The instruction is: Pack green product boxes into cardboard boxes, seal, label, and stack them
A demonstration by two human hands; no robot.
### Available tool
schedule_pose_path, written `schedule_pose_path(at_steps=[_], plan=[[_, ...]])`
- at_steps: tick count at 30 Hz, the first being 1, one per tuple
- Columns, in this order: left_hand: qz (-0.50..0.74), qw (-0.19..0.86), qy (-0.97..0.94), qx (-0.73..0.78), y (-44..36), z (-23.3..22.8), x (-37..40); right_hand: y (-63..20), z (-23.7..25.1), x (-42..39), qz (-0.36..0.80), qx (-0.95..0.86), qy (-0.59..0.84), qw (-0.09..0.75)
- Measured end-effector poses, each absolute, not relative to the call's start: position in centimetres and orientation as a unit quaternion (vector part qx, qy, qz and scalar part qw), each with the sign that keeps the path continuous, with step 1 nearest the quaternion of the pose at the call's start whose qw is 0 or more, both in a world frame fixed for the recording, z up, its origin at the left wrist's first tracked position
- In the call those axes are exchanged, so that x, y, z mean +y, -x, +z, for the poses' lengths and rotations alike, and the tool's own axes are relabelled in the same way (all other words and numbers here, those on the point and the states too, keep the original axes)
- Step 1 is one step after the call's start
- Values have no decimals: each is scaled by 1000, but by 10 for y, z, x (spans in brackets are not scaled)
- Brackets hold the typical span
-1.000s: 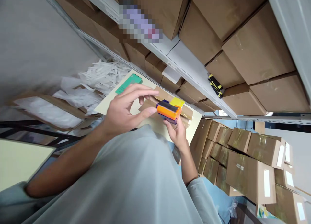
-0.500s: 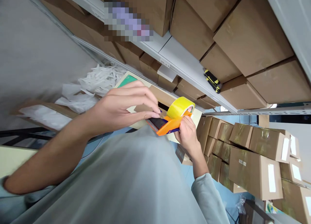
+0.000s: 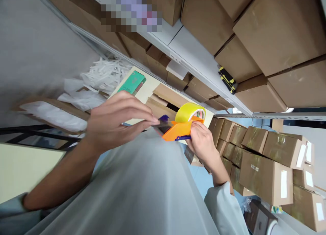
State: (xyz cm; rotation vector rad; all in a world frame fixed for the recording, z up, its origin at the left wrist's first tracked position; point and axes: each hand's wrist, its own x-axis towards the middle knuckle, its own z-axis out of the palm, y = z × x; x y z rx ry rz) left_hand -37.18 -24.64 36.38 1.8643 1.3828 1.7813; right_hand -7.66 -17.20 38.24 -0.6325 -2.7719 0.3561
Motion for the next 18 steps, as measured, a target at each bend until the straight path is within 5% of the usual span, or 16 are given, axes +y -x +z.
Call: schedule_pose_path(at_steps=[3, 9, 18], plan=[[652, 158, -512, 537, 387, 339, -252, 58, 395, -167, 193, -942, 275, 18], [590, 443, -294, 608, 406, 267, -249, 49, 404, -118, 424, -813, 339, -211], [604, 486, -152, 614, 393, 199, -217, 82, 358, -49, 603, -651, 365, -282]])
